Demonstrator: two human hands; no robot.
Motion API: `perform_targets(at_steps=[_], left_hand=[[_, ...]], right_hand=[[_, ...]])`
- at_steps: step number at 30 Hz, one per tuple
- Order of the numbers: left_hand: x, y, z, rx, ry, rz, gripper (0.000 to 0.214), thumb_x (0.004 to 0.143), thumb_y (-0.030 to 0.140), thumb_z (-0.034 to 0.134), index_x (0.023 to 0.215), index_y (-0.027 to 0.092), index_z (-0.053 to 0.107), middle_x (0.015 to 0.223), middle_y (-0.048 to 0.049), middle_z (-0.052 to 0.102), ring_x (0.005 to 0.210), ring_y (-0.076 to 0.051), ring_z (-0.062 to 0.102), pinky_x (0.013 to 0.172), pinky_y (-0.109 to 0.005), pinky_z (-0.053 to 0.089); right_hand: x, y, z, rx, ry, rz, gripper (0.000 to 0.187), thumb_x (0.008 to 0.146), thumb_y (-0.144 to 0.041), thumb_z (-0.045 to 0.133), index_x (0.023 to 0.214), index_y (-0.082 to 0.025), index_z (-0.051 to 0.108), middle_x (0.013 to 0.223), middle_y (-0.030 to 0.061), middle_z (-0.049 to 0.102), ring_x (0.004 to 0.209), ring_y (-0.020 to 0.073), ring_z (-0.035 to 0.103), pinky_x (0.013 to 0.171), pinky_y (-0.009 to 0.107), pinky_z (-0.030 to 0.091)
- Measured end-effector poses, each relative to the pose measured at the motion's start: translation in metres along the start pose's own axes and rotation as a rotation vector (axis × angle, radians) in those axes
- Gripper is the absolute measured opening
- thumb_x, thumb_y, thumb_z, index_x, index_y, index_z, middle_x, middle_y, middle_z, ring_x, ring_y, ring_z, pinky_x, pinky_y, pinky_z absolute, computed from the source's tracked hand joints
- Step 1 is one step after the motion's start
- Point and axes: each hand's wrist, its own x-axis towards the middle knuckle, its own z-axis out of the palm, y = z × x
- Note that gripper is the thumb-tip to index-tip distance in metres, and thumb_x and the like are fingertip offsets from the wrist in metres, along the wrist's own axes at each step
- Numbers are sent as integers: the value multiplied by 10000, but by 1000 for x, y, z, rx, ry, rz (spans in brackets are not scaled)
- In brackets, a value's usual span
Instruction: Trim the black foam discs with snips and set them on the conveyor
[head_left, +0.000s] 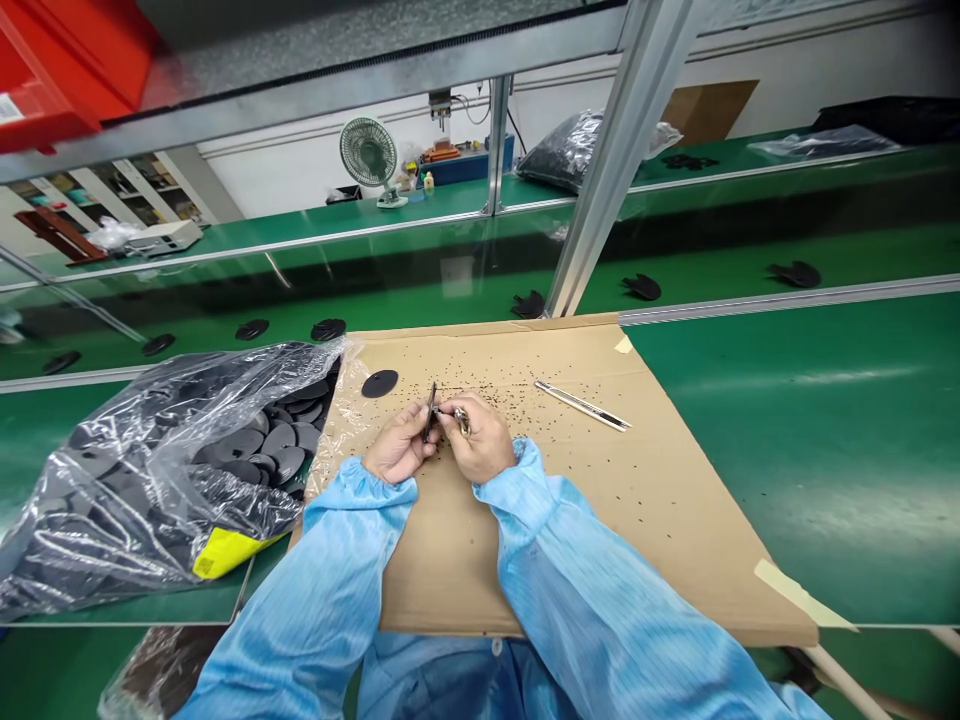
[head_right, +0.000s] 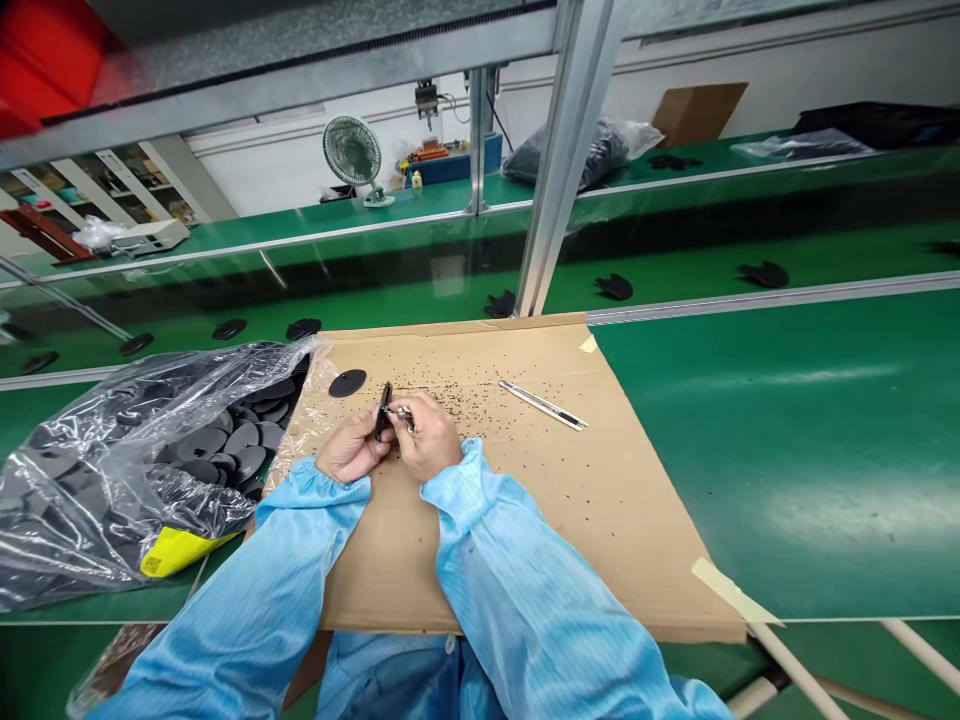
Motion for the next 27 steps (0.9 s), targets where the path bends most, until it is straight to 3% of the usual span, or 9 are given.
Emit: perform_targets(at_steps=[5,8,12,15,18,21,23,27], left_hand=[[1,-2,0,23,17,43,425,653,282,826,1001,162,614,737,12,563,539,-63,504,417,-151,407],[4,-6,1,30,87,134,397,662,275,817,984,165,613,773,6,600,586,-70,542,480,-163,452],[12,-6,1,37,244,294,424,624,176,809,1006,182,623,986,-34,675,859,-142,635,731,-249,535],[29,10,1,142,350,410,442,575,134,792,988,182,644,1036,-58,689,1004,-211,631,894,-358,507],[60,48,2,478,507,549,335,614,158,742,941,156,671,997,-84,696,997,-249,633,940,-408,474],[98,94,5,1057,643,743,333,707,178,669,1038,143,684,1064,-111,671,1052,-277,601,988,-420,428],[119,116,7,1379,669,831,404,719,165,657,1121,129,663,1174,-142,618,1135,-292,554,1026,-411,392],[131,120,7,1664,625,773,426,736,221,668,1145,100,651,1151,-168,627,1071,-298,590,969,-398,433]], right_hand=[[-1,-1,3,32,18,66,124,864,-238,504,882,-228,627,909,68,654,860,218,615,799,364,501],[-1,2,7,74,83,137,123,845,-252,520,904,-223,624,934,69,661,877,218,622,824,365,502],[-3,12,10,137,205,289,148,823,-313,550,912,-209,607,887,58,658,806,201,621,787,342,509],[-4,16,12,166,246,329,153,826,-335,556,887,-203,604,828,47,646,762,192,608,755,332,506],[-4,16,14,191,249,319,127,826,-315,557,862,-201,600,817,47,634,749,189,601,732,325,505],[-3,14,16,214,238,293,90,820,-281,558,857,-208,595,823,46,627,751,187,603,724,322,506],[-2,14,16,226,232,269,73,812,-260,561,853,-211,597,823,44,623,750,186,604,716,320,505],[-2,16,16,235,239,273,72,813,-248,562,856,-208,603,824,45,631,758,187,608,729,323,505]])
